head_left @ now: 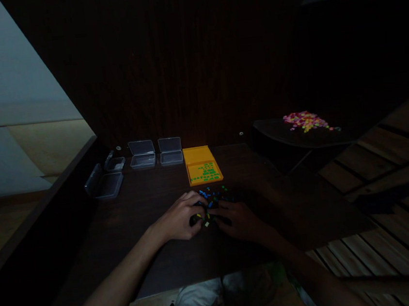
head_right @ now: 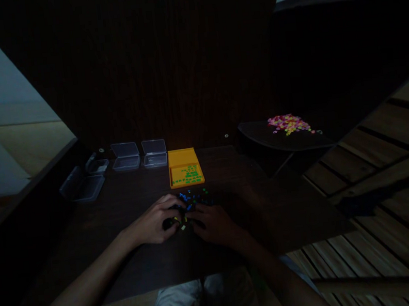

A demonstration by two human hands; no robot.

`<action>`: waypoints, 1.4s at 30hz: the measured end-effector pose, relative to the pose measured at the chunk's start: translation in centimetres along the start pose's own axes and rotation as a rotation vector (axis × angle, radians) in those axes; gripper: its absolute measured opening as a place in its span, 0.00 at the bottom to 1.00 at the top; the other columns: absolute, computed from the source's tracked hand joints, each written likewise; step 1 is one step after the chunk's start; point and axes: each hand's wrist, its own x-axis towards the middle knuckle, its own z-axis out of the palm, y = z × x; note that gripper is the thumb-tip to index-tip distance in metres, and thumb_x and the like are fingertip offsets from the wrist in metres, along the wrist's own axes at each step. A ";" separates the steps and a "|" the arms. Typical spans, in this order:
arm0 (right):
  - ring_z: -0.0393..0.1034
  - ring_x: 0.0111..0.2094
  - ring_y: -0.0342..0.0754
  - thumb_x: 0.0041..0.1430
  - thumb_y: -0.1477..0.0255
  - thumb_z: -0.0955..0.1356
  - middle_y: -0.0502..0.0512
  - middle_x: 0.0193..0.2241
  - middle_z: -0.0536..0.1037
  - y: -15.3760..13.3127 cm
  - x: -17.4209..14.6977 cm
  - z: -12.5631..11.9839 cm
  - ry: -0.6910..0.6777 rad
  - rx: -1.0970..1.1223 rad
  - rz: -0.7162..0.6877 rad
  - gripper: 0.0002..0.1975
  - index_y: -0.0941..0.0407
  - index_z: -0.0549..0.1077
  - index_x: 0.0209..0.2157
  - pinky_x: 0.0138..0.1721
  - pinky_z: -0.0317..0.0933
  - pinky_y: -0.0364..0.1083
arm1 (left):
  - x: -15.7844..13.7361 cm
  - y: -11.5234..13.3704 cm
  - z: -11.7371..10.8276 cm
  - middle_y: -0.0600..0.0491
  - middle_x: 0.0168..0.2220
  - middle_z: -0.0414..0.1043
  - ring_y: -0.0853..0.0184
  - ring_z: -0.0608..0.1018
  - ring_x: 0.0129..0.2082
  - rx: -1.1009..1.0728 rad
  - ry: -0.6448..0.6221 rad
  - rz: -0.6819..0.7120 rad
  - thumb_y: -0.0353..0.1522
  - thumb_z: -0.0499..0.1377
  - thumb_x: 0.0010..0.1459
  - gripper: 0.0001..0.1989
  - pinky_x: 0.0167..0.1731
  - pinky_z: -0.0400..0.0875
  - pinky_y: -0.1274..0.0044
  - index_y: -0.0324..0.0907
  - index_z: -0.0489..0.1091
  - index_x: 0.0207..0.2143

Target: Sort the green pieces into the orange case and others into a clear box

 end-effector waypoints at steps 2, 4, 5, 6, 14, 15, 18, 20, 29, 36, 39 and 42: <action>0.75 0.36 0.47 0.60 0.73 0.67 0.56 0.39 0.79 0.0 0.0 -0.1 0.001 0.002 0.009 0.16 0.52 0.77 0.49 0.35 0.65 0.42 | 0.0 0.0 0.0 0.49 0.46 0.72 0.60 0.71 0.49 -0.005 -0.003 -0.001 0.26 0.60 0.53 0.05 0.53 0.67 0.67 0.42 0.73 0.32; 0.75 0.35 0.46 0.60 0.72 0.67 0.55 0.39 0.79 0.0 0.0 -0.1 0.012 0.000 0.017 0.14 0.52 0.77 0.47 0.35 0.65 0.42 | 0.0 0.0 0.0 0.49 0.46 0.72 0.60 0.71 0.49 -0.011 -0.010 -0.001 0.25 0.60 0.52 0.05 0.53 0.67 0.67 0.42 0.73 0.32; 0.75 0.35 0.46 0.60 0.72 0.67 0.55 0.39 0.79 0.0 0.0 -0.1 0.018 0.000 0.015 0.13 0.52 0.77 0.46 0.35 0.65 0.42 | 0.0 -0.1 0.0 0.49 0.46 0.72 0.60 0.71 0.48 -0.014 -0.013 0.000 0.25 0.60 0.51 0.05 0.52 0.67 0.67 0.42 0.72 0.31; 0.75 0.35 0.46 0.60 0.72 0.67 0.55 0.38 0.79 0.1 -0.1 -0.1 0.025 0.001 0.012 0.12 0.53 0.78 0.45 0.35 0.64 0.42 | 0.0 -0.1 0.0 0.49 0.46 0.71 0.60 0.71 0.48 -0.016 -0.014 0.000 0.25 0.60 0.51 0.04 0.52 0.67 0.67 0.41 0.72 0.31; 0.73 0.33 0.45 0.60 0.73 0.67 0.54 0.36 0.78 0.2 -0.1 -0.1 0.039 0.000 -0.010 0.05 0.55 0.77 0.36 0.33 0.63 0.41 | 0.0 -0.1 0.0 0.49 0.46 0.72 0.60 0.71 0.48 -0.012 -0.013 0.001 0.26 0.60 0.51 0.03 0.51 0.67 0.66 0.41 0.72 0.30; 0.73 0.33 0.45 0.59 0.73 0.67 0.54 0.37 0.78 0.1 -0.1 -0.1 0.043 -0.001 -0.010 0.06 0.55 0.77 0.36 0.33 0.63 0.41 | 0.0 -0.1 0.0 0.49 0.46 0.72 0.60 0.71 0.48 -0.011 -0.016 -0.002 0.26 0.60 0.52 0.03 0.51 0.67 0.67 0.41 0.72 0.30; 0.74 0.34 0.45 0.57 0.73 0.68 0.54 0.38 0.79 0.0 -0.1 -0.2 0.044 0.004 -0.012 0.08 0.55 0.77 0.39 0.33 0.63 0.41 | 0.0 -0.1 0.0 0.49 0.46 0.72 0.60 0.71 0.48 -0.005 -0.015 -0.007 0.26 0.60 0.52 0.03 0.50 0.67 0.67 0.41 0.71 0.30; 0.74 0.34 0.45 0.57 0.73 0.69 0.54 0.37 0.79 -0.1 -0.1 -0.2 0.034 0.015 -0.019 0.08 0.55 0.77 0.39 0.33 0.63 0.41 | 0.0 -0.1 0.0 0.49 0.45 0.72 0.60 0.72 0.47 0.005 -0.010 -0.009 0.26 0.60 0.52 0.03 0.50 0.67 0.67 0.41 0.71 0.30; 0.74 0.33 0.44 0.60 0.74 0.67 0.54 0.36 0.79 0.4 -0.5 -0.2 0.055 0.054 -0.033 0.06 0.55 0.77 0.36 0.33 0.64 0.41 | 0.0 0.0 -0.1 0.49 0.45 0.72 0.61 0.72 0.47 0.009 -0.014 -0.014 0.26 0.60 0.52 0.03 0.50 0.67 0.68 0.41 0.71 0.30; 0.75 0.34 0.45 0.61 0.74 0.67 0.54 0.36 0.79 0.3 -1.9 0.2 0.124 0.072 0.005 0.07 0.56 0.77 0.39 0.36 0.66 0.42 | 0.0 0.0 0.0 0.49 0.45 0.72 0.60 0.71 0.47 0.009 -0.018 -0.001 0.26 0.59 0.52 0.03 0.50 0.67 0.67 0.41 0.71 0.31; 0.75 0.34 0.45 0.62 0.73 0.67 0.55 0.37 0.79 0.2 -2.3 0.2 0.104 0.067 0.024 0.08 0.55 0.77 0.40 0.36 0.66 0.42 | 0.0 0.0 0.0 0.49 0.45 0.72 0.60 0.72 0.47 0.002 -0.011 0.003 0.26 0.59 0.51 0.04 0.51 0.67 0.67 0.41 0.72 0.31; 0.74 0.33 0.44 0.62 0.74 0.66 0.54 0.37 0.79 -0.1 -2.4 -0.3 0.037 0.023 0.026 0.07 0.55 0.77 0.39 0.34 0.65 0.41 | 0.0 0.0 -0.1 0.49 0.45 0.72 0.60 0.72 0.47 0.001 -0.004 0.004 0.26 0.60 0.52 0.03 0.51 0.67 0.67 0.41 0.72 0.31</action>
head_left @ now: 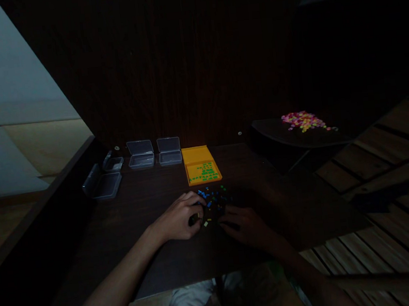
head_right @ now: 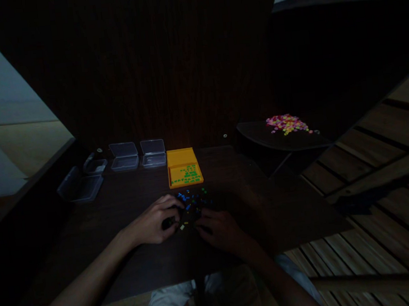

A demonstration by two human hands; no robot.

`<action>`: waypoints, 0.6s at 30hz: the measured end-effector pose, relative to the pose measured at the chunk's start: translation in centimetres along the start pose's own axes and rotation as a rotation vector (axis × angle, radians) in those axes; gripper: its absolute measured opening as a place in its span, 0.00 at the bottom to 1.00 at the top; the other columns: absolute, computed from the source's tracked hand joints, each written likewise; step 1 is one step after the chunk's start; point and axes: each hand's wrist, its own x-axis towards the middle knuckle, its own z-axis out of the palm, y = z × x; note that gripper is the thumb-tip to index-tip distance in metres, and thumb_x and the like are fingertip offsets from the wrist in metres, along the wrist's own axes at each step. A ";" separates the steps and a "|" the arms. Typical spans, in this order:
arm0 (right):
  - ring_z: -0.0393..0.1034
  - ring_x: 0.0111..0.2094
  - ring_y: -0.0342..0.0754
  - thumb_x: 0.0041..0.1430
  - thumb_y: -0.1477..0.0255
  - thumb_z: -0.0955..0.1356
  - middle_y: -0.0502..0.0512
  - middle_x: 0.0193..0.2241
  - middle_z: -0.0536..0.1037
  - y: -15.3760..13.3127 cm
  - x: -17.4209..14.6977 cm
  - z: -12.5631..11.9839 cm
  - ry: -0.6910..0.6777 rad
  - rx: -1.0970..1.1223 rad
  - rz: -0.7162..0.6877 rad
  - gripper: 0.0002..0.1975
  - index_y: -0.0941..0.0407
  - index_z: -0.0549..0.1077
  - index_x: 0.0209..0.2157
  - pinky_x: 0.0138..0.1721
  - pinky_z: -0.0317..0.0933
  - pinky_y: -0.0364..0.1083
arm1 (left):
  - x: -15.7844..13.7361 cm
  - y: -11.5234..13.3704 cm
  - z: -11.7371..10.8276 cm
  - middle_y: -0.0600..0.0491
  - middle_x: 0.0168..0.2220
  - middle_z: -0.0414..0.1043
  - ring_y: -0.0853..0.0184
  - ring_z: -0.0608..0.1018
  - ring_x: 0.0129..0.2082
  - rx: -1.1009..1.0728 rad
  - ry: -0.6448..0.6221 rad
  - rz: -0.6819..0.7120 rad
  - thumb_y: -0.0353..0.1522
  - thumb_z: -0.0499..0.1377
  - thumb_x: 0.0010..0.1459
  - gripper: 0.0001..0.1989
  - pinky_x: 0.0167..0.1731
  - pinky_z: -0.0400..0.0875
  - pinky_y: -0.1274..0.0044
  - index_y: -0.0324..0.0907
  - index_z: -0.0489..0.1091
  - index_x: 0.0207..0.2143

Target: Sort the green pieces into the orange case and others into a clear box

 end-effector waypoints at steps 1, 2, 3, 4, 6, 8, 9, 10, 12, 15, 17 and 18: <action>0.74 0.33 0.44 0.62 0.74 0.66 0.54 0.37 0.79 -0.2 0.0 -0.2 -0.028 -0.021 -0.001 0.07 0.55 0.77 0.38 0.34 0.64 0.41 | 0.0 0.0 0.0 0.49 0.45 0.72 0.61 0.72 0.47 0.002 0.000 0.000 0.26 0.60 0.52 0.03 0.51 0.68 0.67 0.41 0.72 0.31; 0.74 0.33 0.44 0.62 0.74 0.66 0.54 0.37 0.78 -0.3 0.1 -0.4 -0.053 -0.046 0.000 0.07 0.55 0.77 0.38 0.33 0.64 0.41 | 0.0 0.0 0.0 0.49 0.45 0.72 0.61 0.72 0.47 0.005 0.000 -0.001 0.26 0.60 0.52 0.04 0.51 0.68 0.67 0.41 0.72 0.31; 0.74 0.33 0.44 0.62 0.74 0.66 0.54 0.37 0.78 -0.5 0.1 -0.7 -0.076 -0.074 0.000 0.07 0.55 0.76 0.38 0.33 0.63 0.41 | 0.0 0.0 -0.1 0.49 0.45 0.72 0.60 0.72 0.47 0.010 0.001 -0.005 0.26 0.60 0.52 0.04 0.51 0.68 0.67 0.41 0.72 0.31; 0.74 0.33 0.44 0.62 0.75 0.65 0.54 0.37 0.78 -0.7 0.2 -0.9 -0.099 -0.101 -0.001 0.07 0.56 0.76 0.38 0.32 0.63 0.41 | 0.0 0.0 -0.1 0.49 0.45 0.72 0.60 0.72 0.47 0.015 0.001 -0.010 0.26 0.60 0.52 0.04 0.51 0.68 0.67 0.41 0.72 0.31; 0.73 0.33 0.44 0.62 0.75 0.65 0.56 0.38 0.78 -1.1 0.4 -1.1 -0.138 -0.156 -0.002 0.06 0.56 0.74 0.38 0.32 0.62 0.41 | 0.0 0.0 -0.1 0.49 0.45 0.72 0.60 0.72 0.47 0.021 0.004 -0.014 0.26 0.60 0.52 0.03 0.50 0.68 0.67 0.41 0.72 0.31; 0.73 0.32 0.44 0.62 0.75 0.65 0.57 0.39 0.78 -1.3 0.6 -1.1 -0.177 -0.209 -0.006 0.07 0.57 0.73 0.39 0.31 0.61 0.41 | 0.0 0.0 -0.2 0.49 0.45 0.72 0.60 0.72 0.47 0.020 0.006 -0.008 0.26 0.60 0.53 0.03 0.50 0.68 0.68 0.41 0.72 0.31; 0.73 0.32 0.45 0.62 0.75 0.64 0.57 0.39 0.78 -1.4 0.7 -1.1 -0.191 -0.233 -0.007 0.06 0.58 0.73 0.39 0.30 0.61 0.41 | 0.0 0.0 -0.2 0.49 0.45 0.72 0.61 0.72 0.47 0.019 0.009 -0.004 0.26 0.60 0.53 0.03 0.50 0.68 0.68 0.41 0.72 0.31; 0.73 0.31 0.45 0.62 0.75 0.64 0.57 0.38 0.78 -1.4 0.7 -1.0 -0.201 -0.255 -0.010 0.06 0.58 0.73 0.39 0.29 0.60 0.41 | 0.0 0.1 -0.3 0.49 0.45 0.73 0.61 0.72 0.47 0.019 0.016 -0.001 0.26 0.60 0.53 0.03 0.50 0.68 0.68 0.41 0.72 0.32; 0.73 0.30 0.45 0.62 0.75 0.64 0.57 0.37 0.78 -1.4 0.7 -0.7 -0.203 -0.280 -0.013 0.06 0.58 0.72 0.38 0.27 0.58 0.41 | 0.1 0.0 -0.5 0.48 0.44 0.73 0.61 0.73 0.46 0.024 0.048 -0.006 0.27 0.58 0.56 0.03 0.50 0.68 0.68 0.41 0.72 0.33; 0.72 0.29 0.45 0.62 0.75 0.64 0.56 0.35 0.78 -1.3 0.6 -0.7 -0.185 -0.279 -0.012 0.06 0.58 0.72 0.38 0.27 0.58 0.41 | 0.1 -0.1 -1.0 0.48 0.44 0.73 0.62 0.73 0.46 0.011 0.165 -0.032 0.27 0.53 0.63 0.08 0.49 0.69 0.68 0.40 0.72 0.36; 0.72 0.29 0.44 0.62 0.75 0.63 0.55 0.34 0.78 -1.2 0.5 -0.8 -0.191 -0.268 -0.004 0.05 0.58 0.71 0.38 0.27 0.58 0.41 | 0.1 -0.3 -1.4 0.47 0.44 0.74 0.62 0.73 0.46 -0.013 0.274 -0.065 0.28 0.50 0.66 0.10 0.49 0.69 0.68 0.40 0.72 0.40; 0.72 0.29 0.44 0.62 0.75 0.64 0.55 0.34 0.78 -1.1 0.6 -1.0 -0.202 -0.259 0.002 0.05 0.57 0.71 0.38 0.27 0.57 0.41 | 0.1 -0.4 -1.5 0.48 0.44 0.74 0.62 0.73 0.46 -0.021 0.328 -0.088 0.29 0.50 0.67 0.11 0.48 0.69 0.68 0.41 0.72 0.41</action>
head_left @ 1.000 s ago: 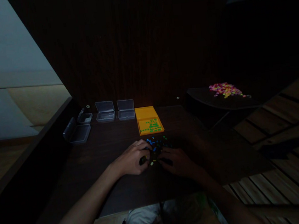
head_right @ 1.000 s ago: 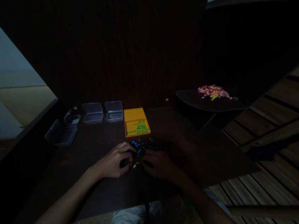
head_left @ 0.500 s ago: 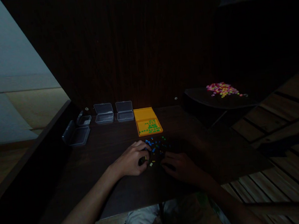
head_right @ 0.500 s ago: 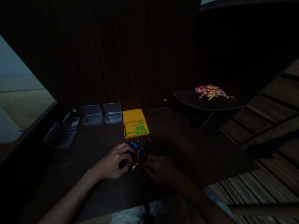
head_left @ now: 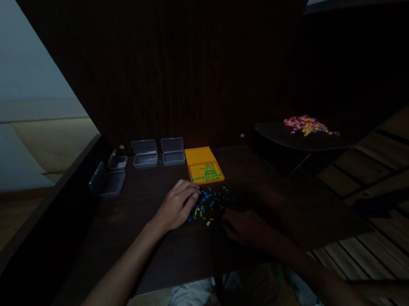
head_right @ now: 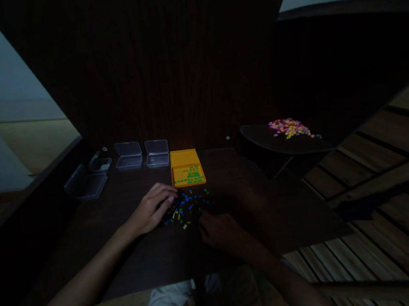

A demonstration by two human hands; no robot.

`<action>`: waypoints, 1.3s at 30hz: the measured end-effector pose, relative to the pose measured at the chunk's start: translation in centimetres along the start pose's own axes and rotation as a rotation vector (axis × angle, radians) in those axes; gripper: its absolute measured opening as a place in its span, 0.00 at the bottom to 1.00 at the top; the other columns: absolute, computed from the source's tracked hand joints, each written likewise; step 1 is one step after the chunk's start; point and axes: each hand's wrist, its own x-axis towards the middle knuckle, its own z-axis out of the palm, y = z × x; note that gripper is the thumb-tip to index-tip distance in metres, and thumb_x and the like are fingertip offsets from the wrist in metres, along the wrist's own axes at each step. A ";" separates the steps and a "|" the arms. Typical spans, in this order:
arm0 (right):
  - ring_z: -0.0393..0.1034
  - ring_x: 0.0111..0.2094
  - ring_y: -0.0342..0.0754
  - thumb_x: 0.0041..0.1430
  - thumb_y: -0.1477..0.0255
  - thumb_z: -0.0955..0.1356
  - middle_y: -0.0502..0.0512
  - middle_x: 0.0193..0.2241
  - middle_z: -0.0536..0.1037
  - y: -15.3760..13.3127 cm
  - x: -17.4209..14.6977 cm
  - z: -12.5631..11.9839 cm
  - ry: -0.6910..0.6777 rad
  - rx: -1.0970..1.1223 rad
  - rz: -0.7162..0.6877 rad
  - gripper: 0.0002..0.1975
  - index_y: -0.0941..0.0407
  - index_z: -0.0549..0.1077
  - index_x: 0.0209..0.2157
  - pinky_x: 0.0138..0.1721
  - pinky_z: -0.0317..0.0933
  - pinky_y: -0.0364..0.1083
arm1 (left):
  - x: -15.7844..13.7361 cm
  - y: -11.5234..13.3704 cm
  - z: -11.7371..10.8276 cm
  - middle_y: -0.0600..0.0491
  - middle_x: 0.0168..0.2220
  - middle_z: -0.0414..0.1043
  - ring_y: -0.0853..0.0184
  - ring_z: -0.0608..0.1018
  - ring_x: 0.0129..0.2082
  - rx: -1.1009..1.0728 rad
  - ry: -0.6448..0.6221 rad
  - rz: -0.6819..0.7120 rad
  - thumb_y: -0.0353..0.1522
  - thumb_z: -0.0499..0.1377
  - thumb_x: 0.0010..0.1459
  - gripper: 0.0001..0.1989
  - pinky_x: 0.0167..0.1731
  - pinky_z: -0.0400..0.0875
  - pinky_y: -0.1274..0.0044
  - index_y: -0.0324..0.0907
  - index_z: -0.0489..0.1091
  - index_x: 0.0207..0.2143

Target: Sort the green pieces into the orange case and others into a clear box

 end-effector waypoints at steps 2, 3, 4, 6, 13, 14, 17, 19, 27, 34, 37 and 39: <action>0.72 0.28 0.44 0.62 0.75 0.64 0.54 0.34 0.78 0.2 0.1 -0.3 -0.023 0.020 0.014 0.05 0.57 0.71 0.38 0.27 0.57 0.41 | 0.1 -0.2 -0.3 0.48 0.43 0.74 0.63 0.73 0.46 0.002 0.089 -0.045 0.31 0.49 0.68 0.11 0.48 0.69 0.68 0.41 0.72 0.42; 0.72 0.28 0.44 0.62 0.75 0.64 0.54 0.34 0.78 0.4 0.1 -0.5 -0.031 0.028 0.021 0.05 0.57 0.71 0.38 0.28 0.57 0.42 | 0.1 -0.3 -0.4 0.48 0.43 0.74 0.63 0.73 0.45 0.006 0.124 -0.059 0.32 0.49 0.68 0.12 0.48 0.69 0.68 0.41 0.72 0.42; 0.72 0.28 0.44 0.62 0.75 0.64 0.54 0.34 0.78 0.5 0.2 -0.6 -0.038 0.033 0.028 0.05 0.57 0.71 0.38 0.28 0.58 0.42 | 0.1 -0.4 -0.4 0.48 0.42 0.74 0.63 0.73 0.45 0.010 0.150 -0.066 0.32 0.49 0.68 0.12 0.48 0.69 0.68 0.41 0.72 0.42; 0.72 0.29 0.45 0.62 0.75 0.64 0.54 0.35 0.78 0.9 0.4 -1.0 -0.044 0.033 0.038 0.05 0.57 0.71 0.38 0.28 0.58 0.42 | 0.1 -0.6 -0.5 0.49 0.41 0.74 0.63 0.73 0.45 0.019 0.179 -0.066 0.32 0.49 0.68 0.11 0.48 0.68 0.68 0.40 0.71 0.41; 0.72 0.29 0.45 0.62 0.75 0.64 0.54 0.34 0.78 2.2 0.5 -1.6 -0.043 0.043 0.038 0.05 0.57 0.71 0.38 0.30 0.59 0.43 | 0.1 -0.2 -0.3 0.48 0.40 0.74 0.63 0.73 0.42 0.039 0.128 -0.054 0.32 0.48 0.68 0.12 0.46 0.69 0.68 0.40 0.71 0.40; 0.73 0.29 0.45 0.62 0.75 0.64 0.55 0.34 0.78 2.3 0.5 -1.7 -0.051 0.040 0.035 0.05 0.57 0.71 0.38 0.30 0.60 0.43 | 0.1 -0.2 -0.2 0.48 0.40 0.74 0.63 0.73 0.42 0.042 0.128 -0.052 0.32 0.48 0.68 0.12 0.46 0.69 0.68 0.40 0.71 0.40; 0.73 0.31 0.46 0.63 0.75 0.63 0.56 0.36 0.78 2.4 0.3 -1.6 -0.068 0.046 0.027 0.06 0.58 0.71 0.39 0.32 0.62 0.43 | 0.1 -0.1 -0.3 0.47 0.40 0.73 0.63 0.72 0.42 0.063 0.136 -0.051 0.32 0.48 0.68 0.12 0.46 0.69 0.68 0.40 0.71 0.39; 0.74 0.32 0.46 0.63 0.75 0.63 0.57 0.38 0.79 2.4 0.2 -1.6 -0.075 0.066 0.017 0.07 0.58 0.72 0.40 0.33 0.63 0.44 | 0.2 -0.1 -0.3 0.47 0.40 0.73 0.62 0.72 0.42 0.077 0.134 -0.055 0.32 0.48 0.68 0.12 0.46 0.69 0.68 0.40 0.71 0.39; 0.76 0.38 0.48 0.64 0.73 0.64 0.58 0.44 0.78 2.6 -0.3 -1.4 -0.015 0.136 -0.014 0.12 0.56 0.74 0.47 0.39 0.67 0.45 | 0.1 -0.1 -0.2 0.47 0.39 0.73 0.62 0.72 0.41 0.119 0.094 -0.030 0.31 0.48 0.68 0.12 0.46 0.69 0.67 0.40 0.71 0.39; 0.75 0.36 0.47 0.66 0.74 0.63 0.57 0.41 0.79 3.1 -0.5 -1.1 0.009 0.153 -0.032 0.10 0.56 0.76 0.42 0.38 0.68 0.45 | 0.1 -0.4 -0.3 0.47 0.41 0.73 0.62 0.72 0.42 0.125 0.038 -0.009 0.30 0.49 0.68 0.11 0.47 0.69 0.67 0.39 0.71 0.40; 0.75 0.37 0.47 0.66 0.74 0.62 0.57 0.42 0.78 3.3 -0.5 -1.1 0.030 0.161 -0.047 0.11 0.56 0.76 0.43 0.39 0.68 0.45 | 0.1 -0.6 -0.6 0.47 0.41 0.73 0.62 0.72 0.43 0.131 -0.001 0.010 0.30 0.49 0.67 0.11 0.46 0.69 0.68 0.40 0.71 0.40; 0.75 0.37 0.47 0.66 0.75 0.62 0.57 0.41 0.78 3.4 -0.5 -1.2 0.031 0.158 -0.047 0.11 0.56 0.76 0.43 0.38 0.67 0.45 | 0.1 -0.7 -0.7 0.47 0.41 0.73 0.62 0.72 0.42 0.139 -0.014 0.013 0.30 0.49 0.67 0.11 0.46 0.69 0.67 0.40 0.71 0.40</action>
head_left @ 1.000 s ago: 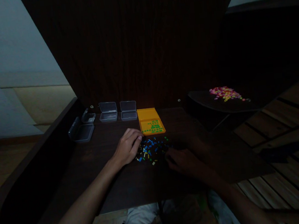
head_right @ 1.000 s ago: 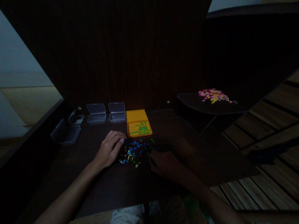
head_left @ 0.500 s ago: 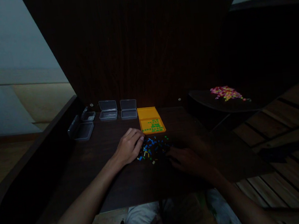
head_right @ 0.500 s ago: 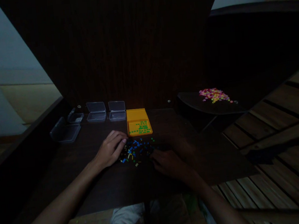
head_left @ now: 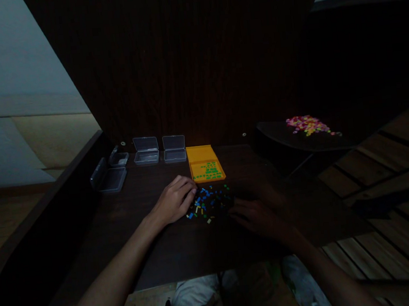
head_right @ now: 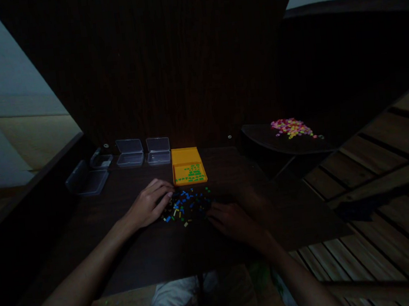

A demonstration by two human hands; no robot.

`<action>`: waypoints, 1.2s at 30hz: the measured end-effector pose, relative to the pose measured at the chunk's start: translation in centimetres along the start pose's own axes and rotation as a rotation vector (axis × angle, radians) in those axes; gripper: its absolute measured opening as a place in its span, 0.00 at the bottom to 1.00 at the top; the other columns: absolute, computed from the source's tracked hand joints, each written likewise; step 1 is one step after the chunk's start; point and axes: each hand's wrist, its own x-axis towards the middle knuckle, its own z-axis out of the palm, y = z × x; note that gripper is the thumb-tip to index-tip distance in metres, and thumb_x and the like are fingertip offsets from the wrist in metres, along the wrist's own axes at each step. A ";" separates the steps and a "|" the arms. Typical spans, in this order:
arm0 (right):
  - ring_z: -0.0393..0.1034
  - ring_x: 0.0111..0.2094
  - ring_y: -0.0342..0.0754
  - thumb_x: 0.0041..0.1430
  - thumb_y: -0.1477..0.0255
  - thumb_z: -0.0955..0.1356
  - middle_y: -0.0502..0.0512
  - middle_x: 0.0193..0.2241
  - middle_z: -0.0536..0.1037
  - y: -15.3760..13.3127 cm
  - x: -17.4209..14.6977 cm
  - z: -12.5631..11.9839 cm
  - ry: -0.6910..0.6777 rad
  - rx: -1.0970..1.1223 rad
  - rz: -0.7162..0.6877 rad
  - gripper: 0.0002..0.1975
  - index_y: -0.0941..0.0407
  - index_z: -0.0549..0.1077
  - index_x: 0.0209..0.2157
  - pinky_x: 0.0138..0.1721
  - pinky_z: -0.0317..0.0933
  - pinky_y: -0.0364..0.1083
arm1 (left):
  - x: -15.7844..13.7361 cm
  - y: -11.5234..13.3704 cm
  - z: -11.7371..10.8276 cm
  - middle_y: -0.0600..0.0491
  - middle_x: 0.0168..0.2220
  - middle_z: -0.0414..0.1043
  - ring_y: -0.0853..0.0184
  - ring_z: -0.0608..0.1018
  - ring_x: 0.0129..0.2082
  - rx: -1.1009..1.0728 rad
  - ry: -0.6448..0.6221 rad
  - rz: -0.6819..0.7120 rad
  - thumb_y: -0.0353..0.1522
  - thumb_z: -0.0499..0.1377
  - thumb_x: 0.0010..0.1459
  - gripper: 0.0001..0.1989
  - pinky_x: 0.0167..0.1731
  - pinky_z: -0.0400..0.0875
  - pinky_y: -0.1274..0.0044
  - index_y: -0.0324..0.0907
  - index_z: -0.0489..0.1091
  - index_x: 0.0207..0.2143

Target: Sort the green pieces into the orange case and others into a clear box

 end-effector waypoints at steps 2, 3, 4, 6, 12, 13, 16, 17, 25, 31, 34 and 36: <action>0.75 0.36 0.46 0.66 0.75 0.62 0.57 0.40 0.78 0.0 0.0 -0.1 -0.008 -0.001 0.004 0.12 0.56 0.76 0.43 0.37 0.67 0.44 | 0.0 0.0 0.0 0.47 0.41 0.73 0.62 0.72 0.42 0.006 -0.009 0.001 0.30 0.49 0.67 0.11 0.46 0.69 0.67 0.39 0.71 0.40; 0.74 0.35 0.46 0.66 0.75 0.62 0.56 0.39 0.78 -0.1 0.1 -0.2 -0.011 -0.001 0.007 0.12 0.56 0.77 0.43 0.36 0.67 0.44 | 0.0 0.0 0.0 0.47 0.41 0.73 0.62 0.72 0.42 0.009 -0.011 0.002 0.30 0.49 0.67 0.11 0.46 0.69 0.67 0.39 0.71 0.40; 0.74 0.35 0.46 0.66 0.75 0.62 0.56 0.39 0.78 -0.1 0.1 -0.3 -0.014 0.001 0.008 0.12 0.56 0.77 0.42 0.36 0.67 0.44 | 0.0 0.0 0.0 0.47 0.41 0.73 0.62 0.72 0.43 0.010 -0.015 0.003 0.30 0.49 0.67 0.11 0.46 0.69 0.67 0.39 0.71 0.39; 0.74 0.34 0.45 0.66 0.76 0.62 0.56 0.38 0.78 -0.2 0.1 -0.4 -0.013 0.006 0.005 0.11 0.56 0.77 0.42 0.36 0.67 0.44 | 0.0 0.1 0.1 0.47 0.41 0.73 0.62 0.72 0.43 0.012 -0.017 0.009 0.30 0.49 0.67 0.11 0.46 0.70 0.67 0.39 0.71 0.39; 0.74 0.35 0.46 0.65 0.75 0.63 0.57 0.39 0.78 -0.1 0.1 -0.5 -0.017 0.006 -0.006 0.11 0.56 0.76 0.43 0.37 0.67 0.44 | 0.0 0.1 0.1 0.47 0.41 0.73 0.62 0.73 0.43 0.032 -0.017 0.027 0.30 0.49 0.67 0.11 0.46 0.71 0.68 0.39 0.71 0.39; 0.75 0.36 0.46 0.65 0.76 0.63 0.57 0.40 0.78 0.0 0.1 -0.5 -0.017 0.009 -0.012 0.11 0.56 0.76 0.43 0.37 0.67 0.44 | 0.0 0.1 0.1 0.47 0.41 0.73 0.62 0.73 0.43 0.037 -0.017 0.031 0.30 0.49 0.67 0.11 0.46 0.71 0.68 0.39 0.71 0.39; 0.75 0.36 0.47 0.65 0.76 0.63 0.57 0.40 0.78 0.0 0.1 -0.4 -0.024 0.016 -0.015 0.11 0.57 0.76 0.43 0.37 0.67 0.45 | 0.0 0.1 0.2 0.46 0.40 0.73 0.62 0.73 0.42 0.040 -0.011 0.035 0.30 0.50 0.67 0.11 0.45 0.72 0.68 0.39 0.72 0.39; 0.75 0.36 0.47 0.65 0.76 0.63 0.57 0.39 0.78 0.0 0.1 -0.4 -0.033 0.017 -0.012 0.11 0.57 0.77 0.43 0.37 0.67 0.45 | 0.0 0.1 0.2 0.46 0.40 0.73 0.62 0.73 0.42 0.042 -0.010 0.034 0.30 0.50 0.67 0.11 0.45 0.72 0.68 0.39 0.72 0.39; 0.74 0.37 0.47 0.65 0.73 0.63 0.56 0.40 0.78 1.1 0.7 -1.2 0.000 0.042 0.047 0.11 0.55 0.77 0.44 0.39 0.65 0.45 | 0.0 0.0 0.3 0.47 0.39 0.74 0.62 0.73 0.41 0.070 -0.025 0.054 0.29 0.50 0.67 0.12 0.44 0.72 0.68 0.39 0.73 0.39; 0.73 0.36 0.48 0.65 0.70 0.65 0.56 0.38 0.77 1.6 2.3 -1.6 0.024 -0.019 0.159 0.09 0.56 0.77 0.41 0.36 0.62 0.44 | 0.0 -0.1 0.5 0.47 0.39 0.74 0.62 0.73 0.41 0.084 -0.032 0.073 0.29 0.50 0.67 0.12 0.44 0.72 0.68 0.38 0.73 0.39; 0.72 0.35 0.46 0.65 0.71 0.65 0.55 0.36 0.77 1.6 2.8 -1.4 0.027 -0.001 0.184 0.07 0.56 0.76 0.38 0.34 0.60 0.43 | 0.0 0.0 0.4 0.47 0.39 0.73 0.62 0.73 0.41 0.098 -0.036 0.076 0.29 0.50 0.67 0.12 0.44 0.73 0.68 0.38 0.73 0.39; 0.71 0.34 0.45 0.64 0.73 0.66 0.54 0.35 0.76 1.6 2.9 -1.4 0.045 0.013 0.201 0.06 0.56 0.75 0.37 0.34 0.59 0.43 | 0.0 0.1 0.3 0.47 0.39 0.73 0.62 0.73 0.41 0.103 -0.036 0.075 0.29 0.50 0.67 0.12 0.44 0.73 0.68 0.38 0.73 0.39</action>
